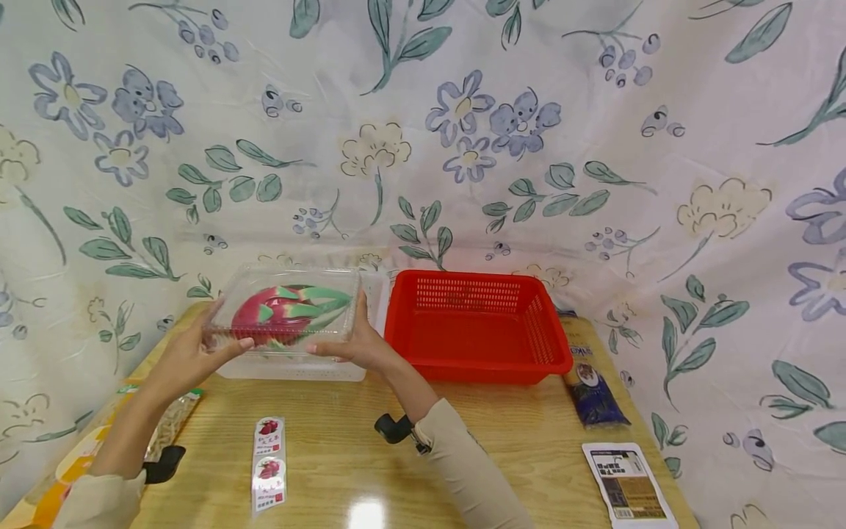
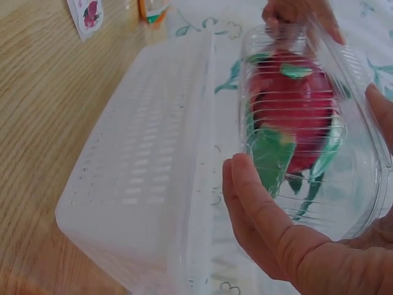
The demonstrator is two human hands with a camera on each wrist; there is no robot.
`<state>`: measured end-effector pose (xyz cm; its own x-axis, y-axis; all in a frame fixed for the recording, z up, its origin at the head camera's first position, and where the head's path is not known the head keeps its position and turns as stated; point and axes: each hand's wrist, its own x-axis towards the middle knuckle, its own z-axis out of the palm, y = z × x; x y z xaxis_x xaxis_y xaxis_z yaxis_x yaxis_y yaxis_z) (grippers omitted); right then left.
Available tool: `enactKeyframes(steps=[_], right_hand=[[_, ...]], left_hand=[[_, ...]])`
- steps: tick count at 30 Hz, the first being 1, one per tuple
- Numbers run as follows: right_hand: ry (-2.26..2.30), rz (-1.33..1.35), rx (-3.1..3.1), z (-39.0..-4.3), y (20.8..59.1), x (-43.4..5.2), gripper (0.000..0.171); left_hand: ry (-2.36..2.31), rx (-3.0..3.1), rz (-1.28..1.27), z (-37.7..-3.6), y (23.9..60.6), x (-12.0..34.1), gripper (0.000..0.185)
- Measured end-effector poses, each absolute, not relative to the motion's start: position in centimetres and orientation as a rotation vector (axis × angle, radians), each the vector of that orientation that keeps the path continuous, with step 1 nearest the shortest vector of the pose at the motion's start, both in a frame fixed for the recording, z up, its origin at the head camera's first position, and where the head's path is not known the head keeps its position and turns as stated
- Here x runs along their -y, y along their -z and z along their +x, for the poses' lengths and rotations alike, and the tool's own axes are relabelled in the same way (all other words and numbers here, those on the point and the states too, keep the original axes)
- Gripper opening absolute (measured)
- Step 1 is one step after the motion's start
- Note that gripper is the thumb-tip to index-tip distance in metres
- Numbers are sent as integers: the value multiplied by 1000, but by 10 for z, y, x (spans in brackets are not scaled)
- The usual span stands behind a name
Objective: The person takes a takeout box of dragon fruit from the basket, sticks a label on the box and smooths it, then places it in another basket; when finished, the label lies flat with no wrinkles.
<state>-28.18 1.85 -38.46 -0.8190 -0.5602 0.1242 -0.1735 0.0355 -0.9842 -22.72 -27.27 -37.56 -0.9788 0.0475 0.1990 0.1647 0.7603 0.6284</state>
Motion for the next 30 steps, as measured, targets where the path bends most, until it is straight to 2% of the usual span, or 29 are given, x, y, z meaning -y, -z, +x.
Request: enactKeyframes(steps=[9,19,30], right_hand=[[1841,-791,-2038,-278,385,-23,107],[1808,-642,-2079,-270,382,-27,114],[1818,-713,-2065,-267,383,-29,113]], left_hand=[[1032,2784,-146,-221,375,270,97],[974,2780,-140,-217,378,267,98],[972,2785,-125,-214,381,265,101]])
